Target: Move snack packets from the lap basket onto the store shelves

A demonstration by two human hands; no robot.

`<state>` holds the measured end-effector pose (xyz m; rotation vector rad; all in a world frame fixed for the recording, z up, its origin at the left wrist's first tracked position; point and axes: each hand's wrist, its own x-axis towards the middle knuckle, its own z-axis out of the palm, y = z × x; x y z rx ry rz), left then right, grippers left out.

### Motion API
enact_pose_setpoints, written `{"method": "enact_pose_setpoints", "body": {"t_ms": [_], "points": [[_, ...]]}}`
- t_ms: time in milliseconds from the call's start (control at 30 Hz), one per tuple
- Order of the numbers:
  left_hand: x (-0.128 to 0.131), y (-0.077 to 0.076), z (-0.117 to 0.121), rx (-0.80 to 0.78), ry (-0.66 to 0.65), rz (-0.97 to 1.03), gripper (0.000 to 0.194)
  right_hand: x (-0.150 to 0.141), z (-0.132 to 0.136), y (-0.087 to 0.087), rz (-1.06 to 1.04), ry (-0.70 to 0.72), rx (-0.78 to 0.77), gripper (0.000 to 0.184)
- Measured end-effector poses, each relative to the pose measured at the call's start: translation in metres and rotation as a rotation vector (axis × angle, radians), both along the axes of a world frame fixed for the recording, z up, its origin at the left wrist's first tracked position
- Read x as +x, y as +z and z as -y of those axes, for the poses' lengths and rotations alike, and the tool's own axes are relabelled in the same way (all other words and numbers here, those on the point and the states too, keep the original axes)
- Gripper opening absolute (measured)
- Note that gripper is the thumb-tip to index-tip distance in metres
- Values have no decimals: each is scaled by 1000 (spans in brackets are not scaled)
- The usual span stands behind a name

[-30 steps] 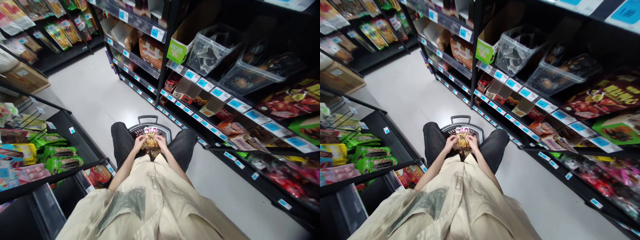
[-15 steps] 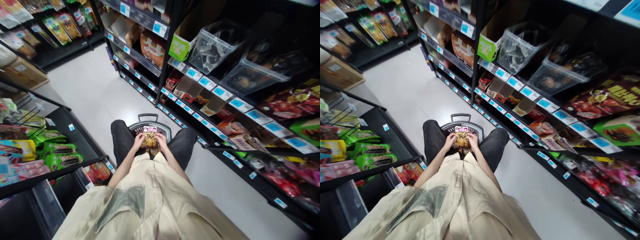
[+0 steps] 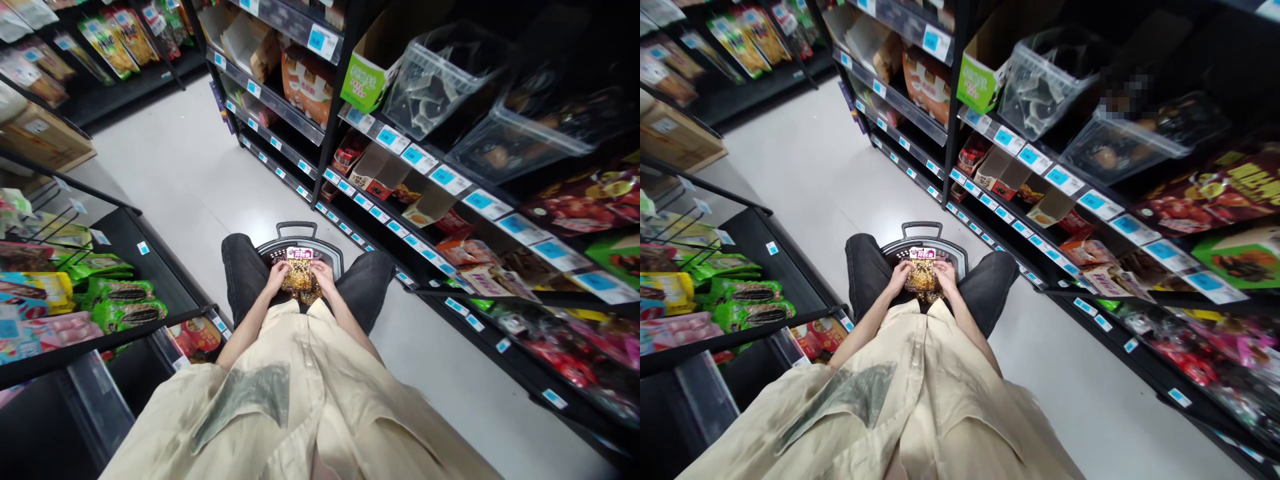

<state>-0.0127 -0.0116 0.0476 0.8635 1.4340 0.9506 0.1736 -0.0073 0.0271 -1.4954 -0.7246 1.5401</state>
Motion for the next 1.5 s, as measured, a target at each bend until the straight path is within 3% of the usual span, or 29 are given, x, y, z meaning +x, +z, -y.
{"method": "enact_pose_setpoints", "body": {"t_ms": [267,533,767,1067,1500], "points": [[1,2,0,14,-42,-6,12,-1,1,1,-12,-27,-13,30],[1,0,0,4,0,13,11,-1,1,4,-5,-35,-24,31],[0,-3,0,43,35,68,15,-1,1,2,3,-7,3,31],[0,-4,0,-50,84,126,26,-3,3,-4,-4,70,-65,30],[1,-3,-1,-37,150,181,21,-4,2,9,12,75,-58,27]]}}
